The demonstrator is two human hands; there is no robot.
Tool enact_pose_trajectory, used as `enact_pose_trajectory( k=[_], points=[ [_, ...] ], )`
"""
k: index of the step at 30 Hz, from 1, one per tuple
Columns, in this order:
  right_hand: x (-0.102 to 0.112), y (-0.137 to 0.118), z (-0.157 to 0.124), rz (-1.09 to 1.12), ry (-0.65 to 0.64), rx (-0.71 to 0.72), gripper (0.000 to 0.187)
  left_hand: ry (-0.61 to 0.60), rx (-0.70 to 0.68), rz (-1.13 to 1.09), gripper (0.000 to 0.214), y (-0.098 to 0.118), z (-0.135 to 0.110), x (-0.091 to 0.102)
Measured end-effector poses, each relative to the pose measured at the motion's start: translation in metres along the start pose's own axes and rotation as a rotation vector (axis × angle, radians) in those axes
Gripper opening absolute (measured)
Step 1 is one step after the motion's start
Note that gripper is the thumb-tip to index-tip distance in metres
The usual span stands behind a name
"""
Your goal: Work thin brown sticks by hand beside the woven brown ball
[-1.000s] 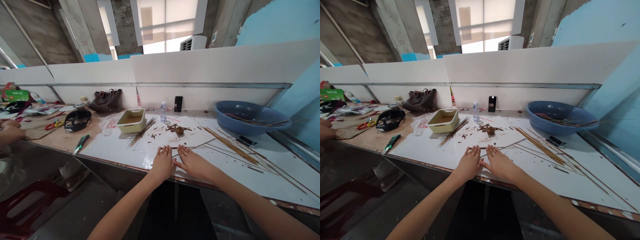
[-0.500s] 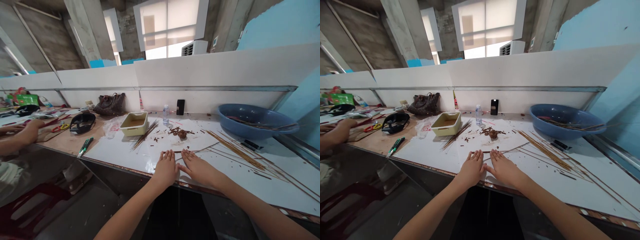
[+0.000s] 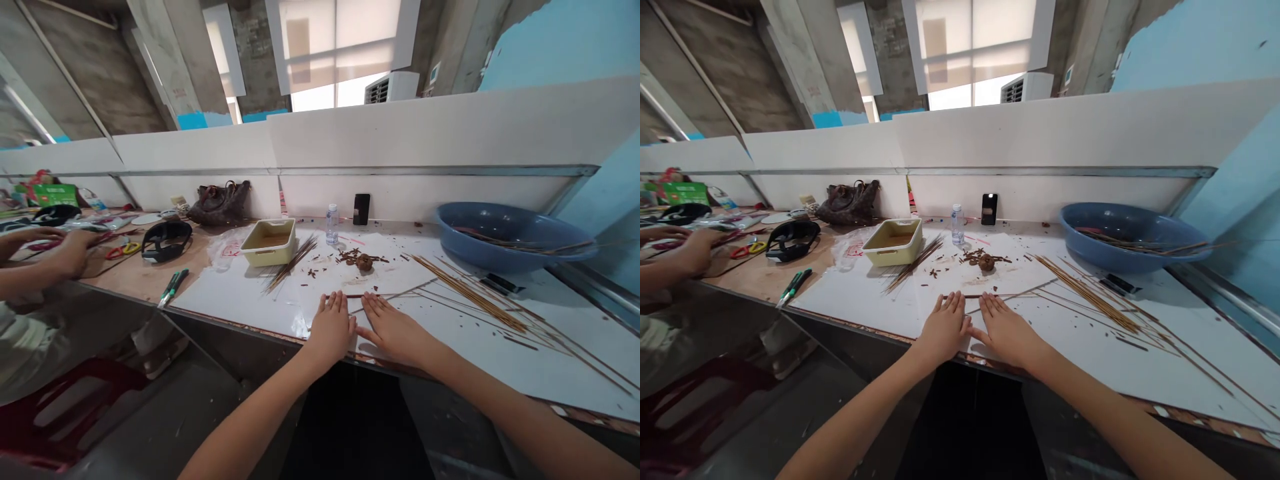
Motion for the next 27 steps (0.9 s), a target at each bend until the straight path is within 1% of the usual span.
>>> enact_pose_trajectory(
  k=[3, 6, 8, 10, 14, 17, 22, 24, 27],
  points=[
    [0.002, -0.012, -0.018, 0.039, -0.001, -0.015, 0.096, 0.024, -0.028, -0.015, 0.065, 0.006, -0.025, -0.002],
    [0.015, -0.023, -0.020, 0.109, -0.020, -0.019, 0.093, 0.009, -0.075, -0.046, 0.065, 0.011, -0.031, 0.000],
    [0.025, -0.027, -0.011, 0.169, -0.031, -0.019, 0.091, -0.020, -0.102, -0.067, 0.069, 0.013, -0.023, 0.003],
    [0.032, -0.027, 0.004, 0.224, -0.048, -0.031, 0.090, -0.057, -0.089, -0.093, 0.074, 0.014, -0.009, 0.007],
    [0.031, -0.022, 0.032, 0.260, -0.082, -0.048, 0.084, -0.093, -0.021, -0.099, 0.079, 0.016, 0.018, 0.010],
    [0.023, -0.023, 0.031, 0.253, -0.086, -0.071, 0.083, -0.074, -0.022, -0.065, 0.079, 0.016, 0.018, 0.004],
    [0.015, -0.032, 0.005, 0.238, -0.076, -0.085, 0.092, -0.002, -0.095, -0.026, 0.071, 0.011, -0.002, -0.014],
    [0.017, -0.030, 0.008, 0.210, -0.083, -0.079, 0.094, -0.021, -0.100, -0.026, 0.071, 0.008, 0.003, -0.013],
    [0.026, -0.020, 0.030, 0.144, -0.126, -0.049, 0.089, -0.103, -0.078, -0.035, 0.074, 0.003, 0.024, 0.000]
  ],
)
Point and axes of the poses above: each hand's wrist, its own z-axis towards the middle knuckle, its own x-axis out of the back of the hand, y = z × x, the point moved 1 cm from there along z, towards the middle knuckle, and after that the axes turned 2 degrees about -z, right-handed, at the moved point
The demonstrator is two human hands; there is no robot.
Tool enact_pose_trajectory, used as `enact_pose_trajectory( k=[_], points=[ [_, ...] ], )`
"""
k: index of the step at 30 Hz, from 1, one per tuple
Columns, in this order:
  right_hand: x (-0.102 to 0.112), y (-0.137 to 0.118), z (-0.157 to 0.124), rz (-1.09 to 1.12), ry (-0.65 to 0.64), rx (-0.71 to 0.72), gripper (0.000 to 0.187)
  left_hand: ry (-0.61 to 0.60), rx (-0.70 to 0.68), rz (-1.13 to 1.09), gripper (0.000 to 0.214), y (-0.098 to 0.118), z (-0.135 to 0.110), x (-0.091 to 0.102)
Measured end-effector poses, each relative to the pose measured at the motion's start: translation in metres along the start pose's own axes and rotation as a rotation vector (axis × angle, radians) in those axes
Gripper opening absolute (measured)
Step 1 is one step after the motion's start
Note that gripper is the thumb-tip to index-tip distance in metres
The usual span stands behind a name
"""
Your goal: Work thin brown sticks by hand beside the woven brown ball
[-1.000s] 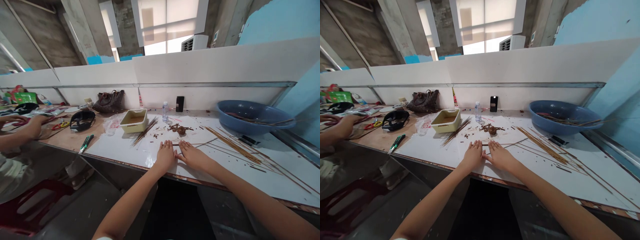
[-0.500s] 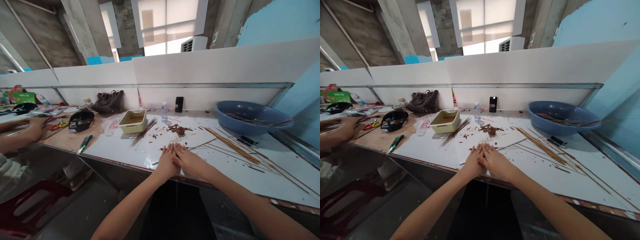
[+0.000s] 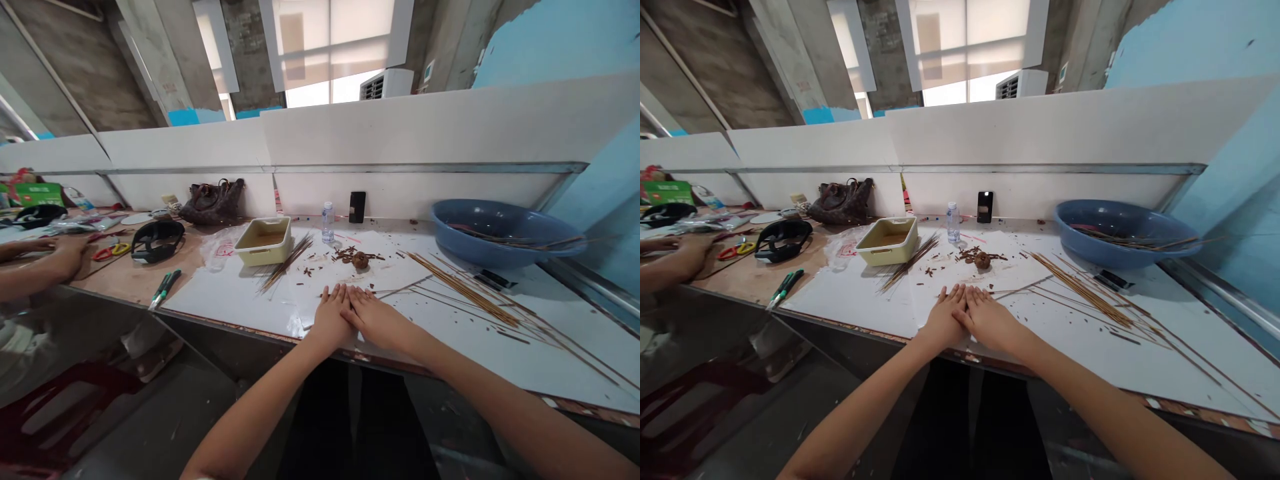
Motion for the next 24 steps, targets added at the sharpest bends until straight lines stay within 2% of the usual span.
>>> enact_pose_trajectory(
  k=[4, 8, 11, 13, 19, 24],
  points=[
    [0.007, 0.010, 0.021, -0.063, -0.007, 0.006, 0.075, 0.013, 0.079, 0.005, 0.073, -0.004, 0.017, 0.012],
    [-0.016, 0.008, 0.002, -0.094, 0.095, 0.024, 0.080, 0.069, 0.064, 0.009, 0.070, 0.000, -0.003, -0.005],
    [-0.030, 0.006, -0.010, -0.117, 0.110, 0.002, 0.085, 0.114, 0.064, 0.004, 0.068, 0.002, -0.015, -0.017],
    [-0.029, 0.008, -0.007, -0.126, 0.097, -0.017, 0.083, 0.110, 0.073, -0.011, 0.069, 0.001, -0.012, -0.014],
    [-0.004, 0.021, 0.021, -0.116, 0.012, 0.010, 0.071, 0.010, 0.104, -0.042, 0.077, -0.006, 0.013, 0.012],
    [-0.014, 0.021, 0.003, -0.119, 0.071, 0.049, 0.076, 0.056, 0.084, -0.033, 0.076, 0.000, -0.010, 0.003]
  ],
)
Point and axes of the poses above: each hand's wrist, its own z-axis towards the middle knuckle, its own x-axis out of the back of the hand, y = z × x, the point moved 1 cm from there along z, towards the middle knuckle, and after that the axes turned 2 degrees about -z, right-handed, at the moved point
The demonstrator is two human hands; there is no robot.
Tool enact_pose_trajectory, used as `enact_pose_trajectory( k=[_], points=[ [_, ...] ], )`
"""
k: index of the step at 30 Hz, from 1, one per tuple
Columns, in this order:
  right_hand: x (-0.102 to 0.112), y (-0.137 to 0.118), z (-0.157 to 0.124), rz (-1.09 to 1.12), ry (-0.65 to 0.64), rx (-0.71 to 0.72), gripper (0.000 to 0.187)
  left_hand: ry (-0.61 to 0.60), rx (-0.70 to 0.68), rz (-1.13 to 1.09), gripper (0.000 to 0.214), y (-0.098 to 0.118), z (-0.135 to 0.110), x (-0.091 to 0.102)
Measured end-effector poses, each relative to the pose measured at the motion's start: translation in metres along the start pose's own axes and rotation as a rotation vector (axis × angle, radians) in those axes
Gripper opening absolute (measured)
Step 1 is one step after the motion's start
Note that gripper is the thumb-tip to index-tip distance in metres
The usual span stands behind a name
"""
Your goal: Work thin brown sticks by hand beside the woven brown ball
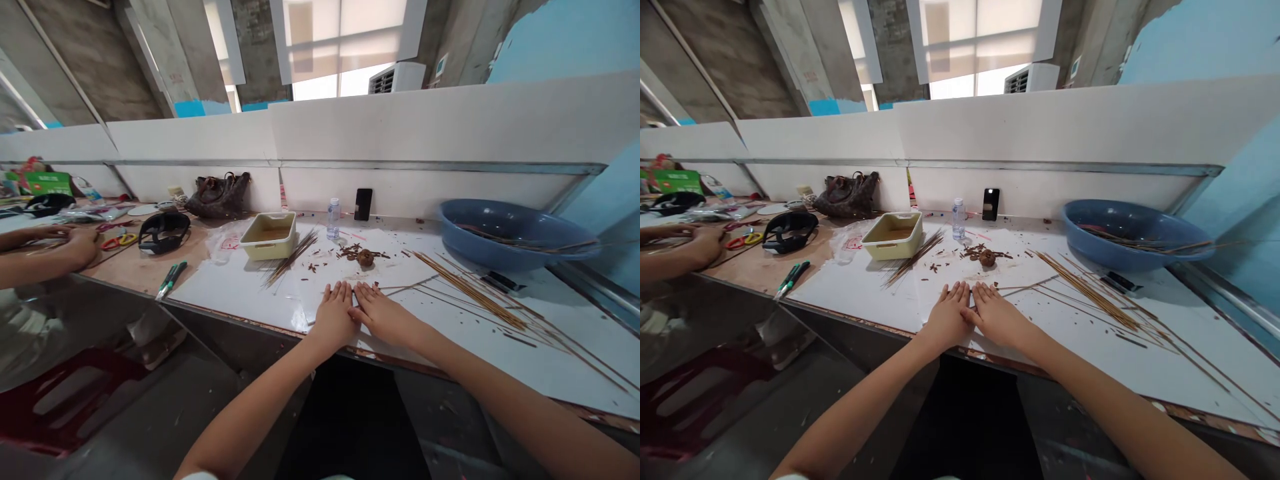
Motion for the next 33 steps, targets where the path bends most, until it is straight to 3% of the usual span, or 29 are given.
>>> enact_pose_trajectory(
  k=[6, 10, 17, 25, 33],
  points=[
    [-0.008, -0.005, -0.018, 0.022, 0.049, 0.006, 0.080, 0.073, 0.029, 0.041, 0.070, -0.003, -0.021, -0.005],
    [-0.008, -0.001, -0.008, 0.007, 0.071, -0.008, 0.080, 0.070, 0.036, 0.065, 0.068, -0.008, -0.008, -0.004],
    [0.005, 0.010, 0.019, 0.025, -0.024, -0.019, 0.081, 0.045, 0.080, 0.082, 0.070, -0.011, 0.016, 0.005],
    [-0.002, 0.006, -0.011, 0.023, 0.007, 0.051, 0.085, 0.099, 0.007, 0.090, 0.068, -0.009, -0.014, -0.013],
    [0.008, 0.008, 0.016, 0.003, -0.023, -0.013, 0.075, 0.058, 0.052, 0.069, 0.069, -0.011, 0.015, 0.003]
  ],
)
Point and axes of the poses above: each hand's wrist, its own z-axis towards the middle knuckle, its own x-axis out of the back of the hand, y = z × x, the point moved 1 cm from there along z, towards the middle knuckle, and after that the axes turned 2 degrees about -z, right-handed, at the moved point
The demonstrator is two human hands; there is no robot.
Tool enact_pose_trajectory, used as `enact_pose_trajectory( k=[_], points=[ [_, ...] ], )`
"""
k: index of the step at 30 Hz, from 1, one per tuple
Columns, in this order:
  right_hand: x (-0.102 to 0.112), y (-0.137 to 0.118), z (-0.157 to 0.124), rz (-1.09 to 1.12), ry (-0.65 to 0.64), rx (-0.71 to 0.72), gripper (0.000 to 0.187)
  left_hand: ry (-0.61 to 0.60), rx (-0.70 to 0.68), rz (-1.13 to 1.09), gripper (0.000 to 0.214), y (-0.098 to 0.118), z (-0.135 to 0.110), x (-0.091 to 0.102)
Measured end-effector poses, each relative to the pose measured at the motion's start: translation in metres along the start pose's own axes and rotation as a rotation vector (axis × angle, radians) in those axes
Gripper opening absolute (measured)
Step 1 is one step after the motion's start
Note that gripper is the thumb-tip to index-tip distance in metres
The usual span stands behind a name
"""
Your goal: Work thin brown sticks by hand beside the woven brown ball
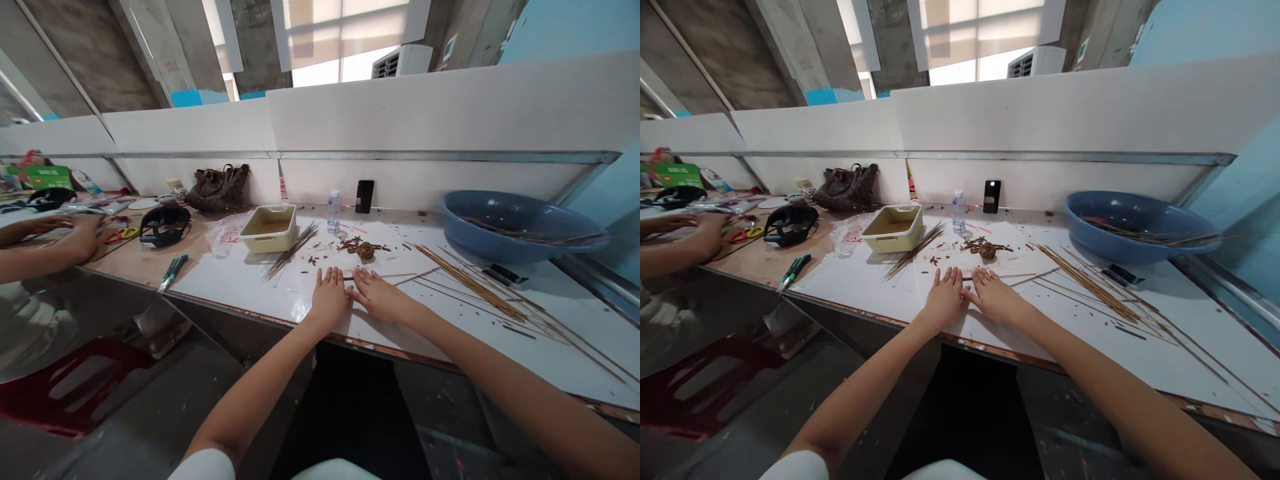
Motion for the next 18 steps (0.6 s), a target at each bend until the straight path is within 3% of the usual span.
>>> enact_pose_trajectory(
  k=[8, 18],
  points=[
    [-0.015, -0.008, -0.028, -0.003, 0.103, 0.044, 0.082, 0.055, -0.018, 0.019, 0.069, 0.003, -0.027, -0.014],
    [0.000, -0.002, 0.007, -0.030, 0.013, -0.012, 0.074, -0.031, 0.010, 0.003, 0.070, -0.004, 0.009, 0.001]
  ],
)
Point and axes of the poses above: each hand's wrist, its own z-axis towards the middle knuckle, its own x-axis out of the back of the hand, y = z × x, the point moved 1 cm from there along z, towards the middle knuckle, and after that the axes turned 2 degrees about -z, right-handed, at the moved point
